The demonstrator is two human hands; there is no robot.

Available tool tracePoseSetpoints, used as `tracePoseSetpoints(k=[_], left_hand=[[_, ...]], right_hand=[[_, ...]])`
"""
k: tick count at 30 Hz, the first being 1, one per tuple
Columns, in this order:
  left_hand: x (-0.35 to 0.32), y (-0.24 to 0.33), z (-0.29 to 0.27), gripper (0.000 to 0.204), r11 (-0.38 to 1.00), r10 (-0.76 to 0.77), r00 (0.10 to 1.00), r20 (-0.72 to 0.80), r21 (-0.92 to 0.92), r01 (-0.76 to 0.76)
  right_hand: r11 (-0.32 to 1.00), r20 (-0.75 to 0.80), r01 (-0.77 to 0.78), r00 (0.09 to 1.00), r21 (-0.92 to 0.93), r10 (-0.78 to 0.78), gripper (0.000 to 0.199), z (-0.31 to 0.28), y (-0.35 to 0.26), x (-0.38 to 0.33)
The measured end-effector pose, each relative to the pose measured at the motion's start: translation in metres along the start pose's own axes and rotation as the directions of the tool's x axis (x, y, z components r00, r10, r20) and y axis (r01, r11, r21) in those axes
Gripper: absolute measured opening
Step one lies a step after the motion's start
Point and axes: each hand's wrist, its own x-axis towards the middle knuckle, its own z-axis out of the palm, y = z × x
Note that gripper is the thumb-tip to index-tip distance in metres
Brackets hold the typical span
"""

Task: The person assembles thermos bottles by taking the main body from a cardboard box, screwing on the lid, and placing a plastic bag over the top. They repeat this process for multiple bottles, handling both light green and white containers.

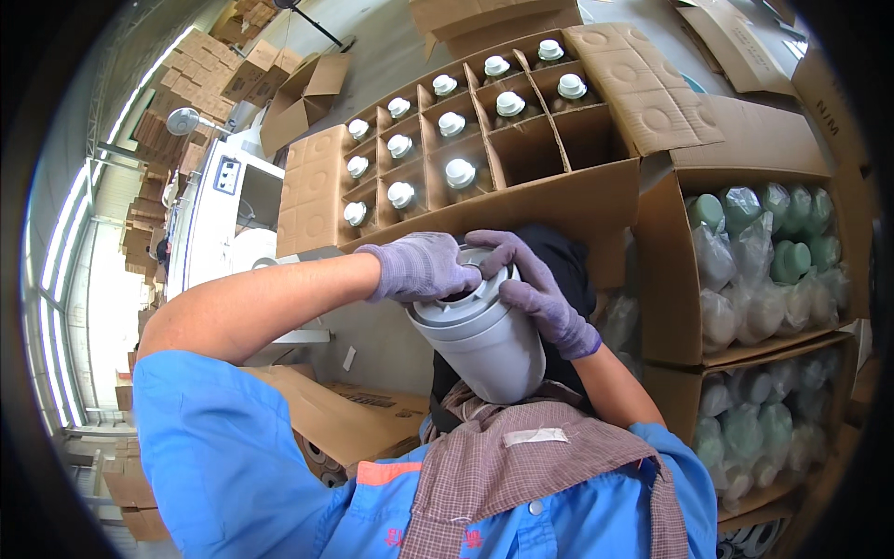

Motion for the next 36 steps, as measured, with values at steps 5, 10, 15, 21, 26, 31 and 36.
tracePoseSetpoints(k=[5,10,15,21,26,31,36], left_hand=[[0.004,-0.016,-0.002,0.026,0.962,0.226,0.971,0.083,0.139,-0.236],[-0.007,-0.011,-0.003,0.026,0.975,0.207,0.962,-0.179,-0.046,-0.218],[-0.011,-0.040,-0.007,0.040,0.866,0.499,0.861,-0.096,0.022,-0.499],[0.012,-0.042,-0.022,0.046,0.753,0.643,0.765,0.040,0.149,-0.641],[0.020,-0.045,-0.022,0.043,0.699,0.714,0.699,0.039,0.005,-0.715],[0.041,-0.051,-0.028,0.040,0.581,0.810,0.582,0.062,0.042,-0.813],[0.051,-0.054,-0.031,0.039,0.545,0.832,0.546,0.097,0.048,-0.837]], right_hand=[[0.996,-0.028,0.043,0.999,-0.077,-0.045,0.037,0.008,-0.006,-0.002],[0.999,-0.079,0.038,0.996,-0.026,-0.040,0.038,-0.002,-0.012,-0.008],[0.999,-0.028,-0.019,0.999,0.040,0.020,0.040,0.003,-0.011,-0.005],[0.997,-0.029,-0.054,0.998,0.056,0.056,0.048,-0.005,-0.011,-0.005],[0.991,-0.025,-0.111,0.993,0.077,0.114,0.050,-0.016,-0.011,-0.004],[0.948,0.020,-0.200,0.979,0.247,0.202,0.049,-0.031,-0.003,0.006],[0.919,0.061,-0.217,0.976,0.329,0.209,0.046,-0.034,0.007,0.016]])
